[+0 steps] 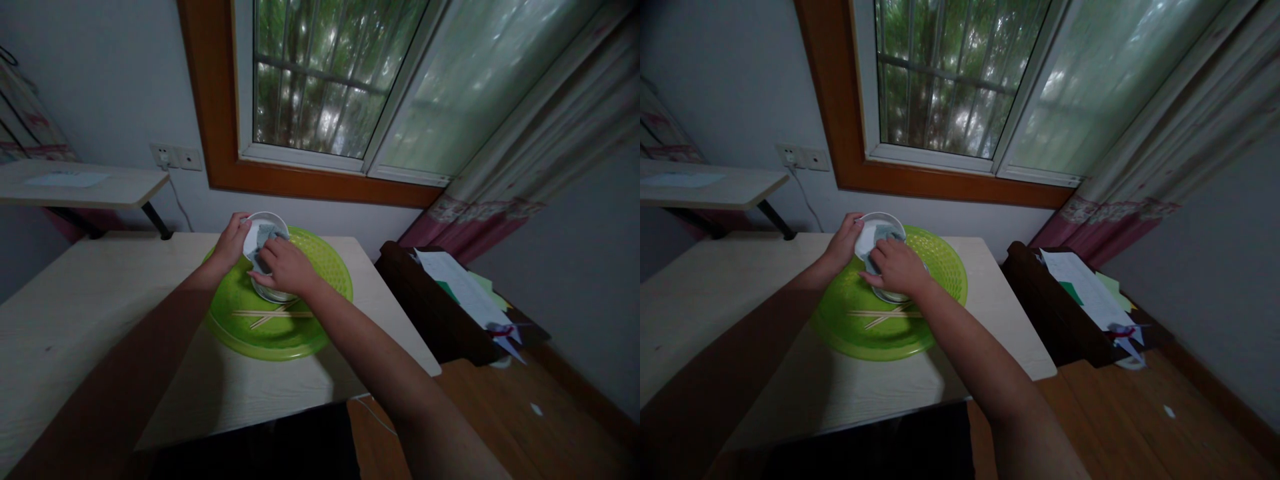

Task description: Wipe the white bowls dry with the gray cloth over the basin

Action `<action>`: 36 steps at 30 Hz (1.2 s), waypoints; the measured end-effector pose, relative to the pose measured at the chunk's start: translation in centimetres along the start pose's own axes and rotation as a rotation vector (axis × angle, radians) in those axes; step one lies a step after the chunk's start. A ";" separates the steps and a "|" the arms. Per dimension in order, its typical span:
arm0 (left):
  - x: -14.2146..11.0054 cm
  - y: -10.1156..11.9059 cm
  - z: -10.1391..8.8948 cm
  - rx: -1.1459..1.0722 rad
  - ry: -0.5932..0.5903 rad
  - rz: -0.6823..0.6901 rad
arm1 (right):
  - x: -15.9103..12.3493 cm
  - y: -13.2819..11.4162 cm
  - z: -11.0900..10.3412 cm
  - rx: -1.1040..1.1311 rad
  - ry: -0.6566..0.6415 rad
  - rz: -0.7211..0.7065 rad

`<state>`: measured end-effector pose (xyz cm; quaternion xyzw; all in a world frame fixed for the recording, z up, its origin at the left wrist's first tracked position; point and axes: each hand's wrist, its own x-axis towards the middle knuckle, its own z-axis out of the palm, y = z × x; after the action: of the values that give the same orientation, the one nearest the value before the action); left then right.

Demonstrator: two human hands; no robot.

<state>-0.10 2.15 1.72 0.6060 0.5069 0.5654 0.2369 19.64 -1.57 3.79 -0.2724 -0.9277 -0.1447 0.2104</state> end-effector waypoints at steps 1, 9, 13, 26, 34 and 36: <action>0.0 -0.1 0.0 0.003 0.009 0.004 | 0.0 0.0 0.1 0.020 -0.012 0.002; -0.1 -0.2 0.1 0.030 0.001 0.006 | -0.2 0.7 1.2 0.116 -0.078 -0.074; 0.0 -0.2 0.2 0.063 -0.022 0.018 | -0.2 0.7 1.6 0.072 -0.057 -0.087; 0.0 -0.1 0.5 0.085 -0.052 0.047 | -0.2 0.7 2.0 -0.056 -0.025 0.181; 0.0 -0.4 0.3 0.034 0.001 0.001 | 0.2 -0.2 1.0 -0.015 -0.154 0.117; -0.1 -0.4 0.3 0.027 -0.003 -0.007 | 0.0 -0.1 0.9 0.018 -0.155 0.046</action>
<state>0.10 2.30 1.27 0.6084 0.5161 0.5567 0.2315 19.24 -1.32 2.98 -0.3021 -0.9360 -0.1098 0.1436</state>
